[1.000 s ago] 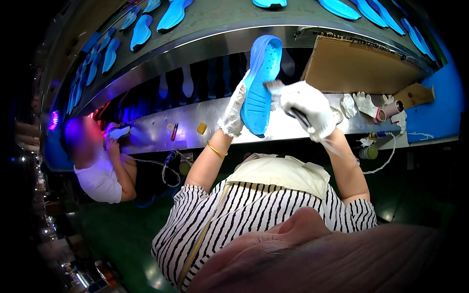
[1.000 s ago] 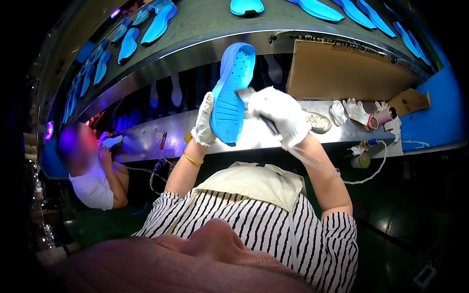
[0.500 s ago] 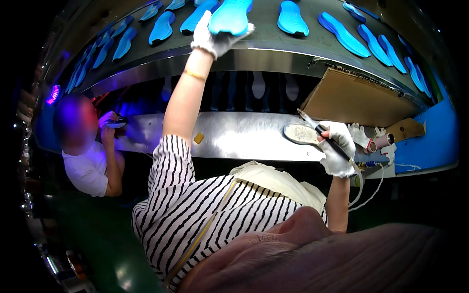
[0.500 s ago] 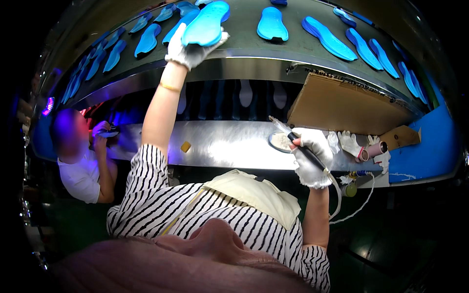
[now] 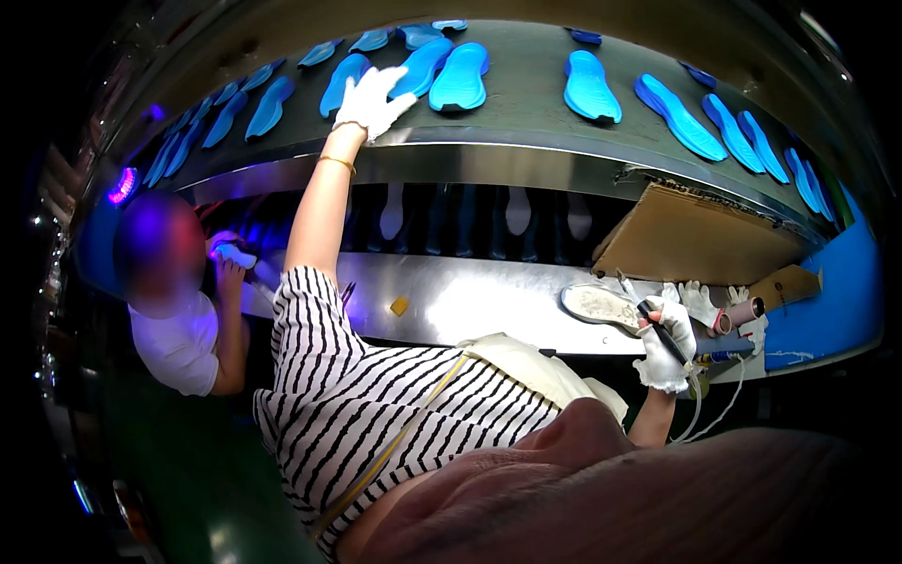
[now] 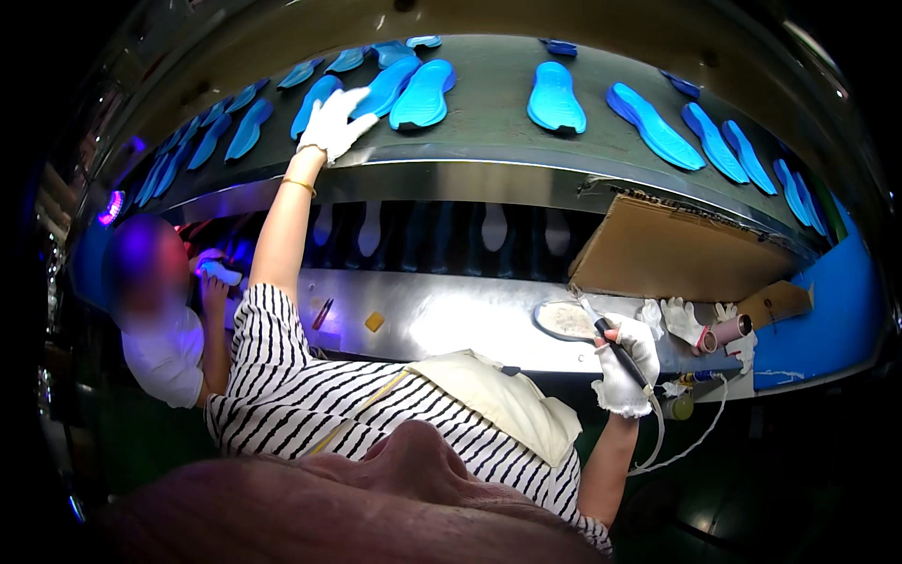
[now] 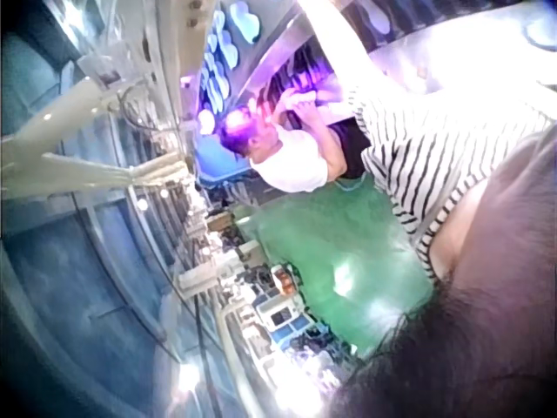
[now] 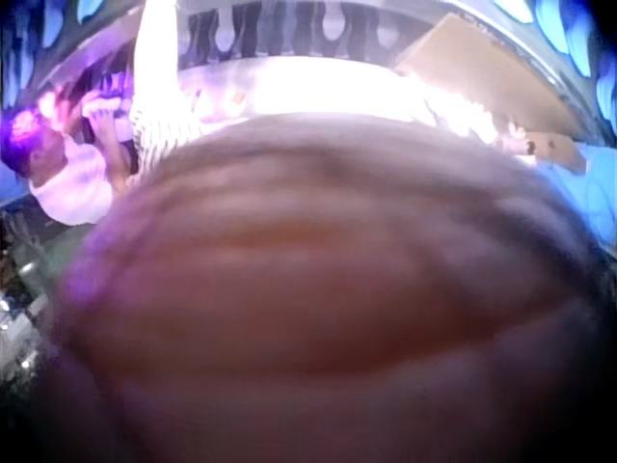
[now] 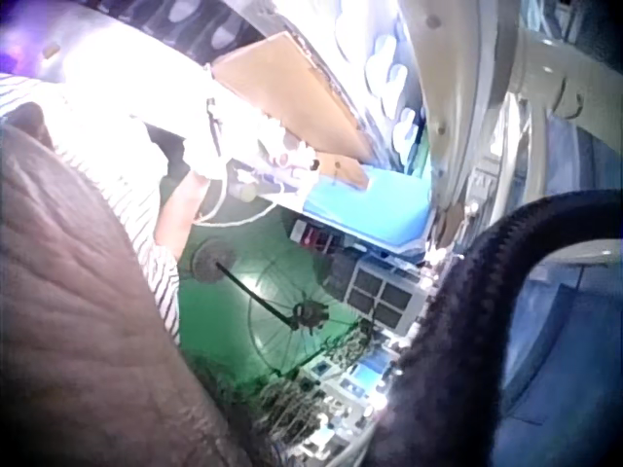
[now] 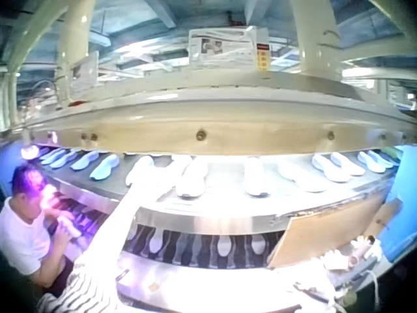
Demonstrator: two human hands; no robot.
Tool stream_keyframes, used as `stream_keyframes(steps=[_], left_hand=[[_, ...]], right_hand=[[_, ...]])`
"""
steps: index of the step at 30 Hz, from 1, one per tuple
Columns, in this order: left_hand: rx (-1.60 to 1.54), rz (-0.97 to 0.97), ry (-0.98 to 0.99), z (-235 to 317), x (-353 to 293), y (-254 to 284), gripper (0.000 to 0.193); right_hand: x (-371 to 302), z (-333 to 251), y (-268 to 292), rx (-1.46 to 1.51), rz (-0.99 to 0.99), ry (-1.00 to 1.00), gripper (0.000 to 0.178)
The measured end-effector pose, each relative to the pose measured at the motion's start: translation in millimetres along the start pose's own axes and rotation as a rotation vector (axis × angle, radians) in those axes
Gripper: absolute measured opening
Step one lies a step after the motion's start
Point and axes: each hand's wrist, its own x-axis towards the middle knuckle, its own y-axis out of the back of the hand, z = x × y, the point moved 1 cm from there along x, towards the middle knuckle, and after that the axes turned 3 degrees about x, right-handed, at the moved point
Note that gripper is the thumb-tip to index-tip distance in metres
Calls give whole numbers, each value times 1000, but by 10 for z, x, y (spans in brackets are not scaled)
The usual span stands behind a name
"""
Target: The person applies adhesive to the edges of blue shoe soles using a brush, handling them one at a time and placing each one onto a moving conveyor belt.
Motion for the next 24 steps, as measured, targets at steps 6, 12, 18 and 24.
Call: stream_keyframes(steps=[6, 12, 18, 24], left_hand=[[216, -221, 84, -154, -158, 223, 66], [294, -191, 276, -829, -545, 382, 64], [562, -88, 453, -718, -404, 416, 66], [-503, 31, 141, 438, 139, 379, 90]], right_hand=[[41, 54, -267, 51, -5, -84, 25], [87, 195, -458, 76, -20, -134, 26], [228, 164, -572, 82, -34, -149, 25], [274, 158, -479, 81, -43, -126, 23]])
